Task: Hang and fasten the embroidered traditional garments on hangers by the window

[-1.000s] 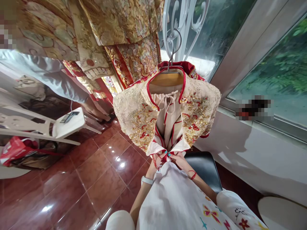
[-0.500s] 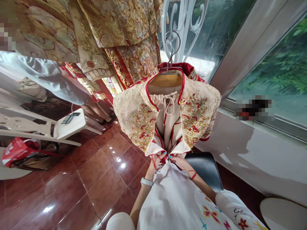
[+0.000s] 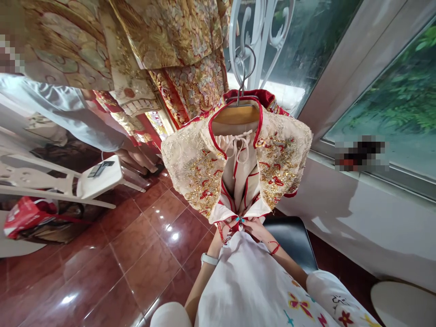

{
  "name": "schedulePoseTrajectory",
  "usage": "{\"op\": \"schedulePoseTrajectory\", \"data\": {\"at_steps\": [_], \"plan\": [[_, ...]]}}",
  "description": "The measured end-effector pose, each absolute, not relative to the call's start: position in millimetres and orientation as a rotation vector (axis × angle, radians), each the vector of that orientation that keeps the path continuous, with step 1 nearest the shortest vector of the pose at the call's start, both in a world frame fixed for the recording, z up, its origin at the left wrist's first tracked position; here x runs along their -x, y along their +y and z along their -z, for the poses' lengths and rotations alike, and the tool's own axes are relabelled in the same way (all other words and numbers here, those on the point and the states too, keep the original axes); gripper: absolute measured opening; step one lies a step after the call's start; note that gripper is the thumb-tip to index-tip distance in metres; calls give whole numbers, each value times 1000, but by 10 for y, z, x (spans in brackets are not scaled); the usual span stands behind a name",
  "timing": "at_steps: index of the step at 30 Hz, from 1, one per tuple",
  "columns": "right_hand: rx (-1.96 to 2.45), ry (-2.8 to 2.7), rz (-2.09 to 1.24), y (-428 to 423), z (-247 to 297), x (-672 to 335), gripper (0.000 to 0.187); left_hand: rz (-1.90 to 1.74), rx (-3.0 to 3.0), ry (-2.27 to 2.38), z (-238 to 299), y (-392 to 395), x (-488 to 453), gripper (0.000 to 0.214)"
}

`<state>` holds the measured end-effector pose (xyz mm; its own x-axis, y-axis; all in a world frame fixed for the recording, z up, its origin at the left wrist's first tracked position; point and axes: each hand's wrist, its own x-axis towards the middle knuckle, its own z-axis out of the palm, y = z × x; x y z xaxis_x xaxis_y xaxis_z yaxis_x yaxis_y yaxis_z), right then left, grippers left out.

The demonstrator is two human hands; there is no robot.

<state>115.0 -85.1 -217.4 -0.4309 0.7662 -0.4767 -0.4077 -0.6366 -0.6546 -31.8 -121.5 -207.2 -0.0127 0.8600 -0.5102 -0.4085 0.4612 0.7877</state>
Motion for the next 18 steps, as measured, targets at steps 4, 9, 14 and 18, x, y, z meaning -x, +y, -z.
{"op": "schedulePoseTrajectory", "data": {"at_steps": [4, 9, 14, 18], "plan": [[1021, -560, -2109, -866, 2187, -1116, 40, -1117, -532, 1226, 2012, -1204, 301, 30], [1051, -577, -2116, -884, 2257, -1108, 41, -1130, -565, 1247, 2013, -1161, 310, 28], [1039, -566, -2040, -910, 2270, -1037, 38, -1137, -652, 1285, 2074, -1137, 376, 29], [1017, -566, -1972, -935, 2347, -976, 35, -1133, -634, 1336, 2146, -1147, 401, 26]]}}
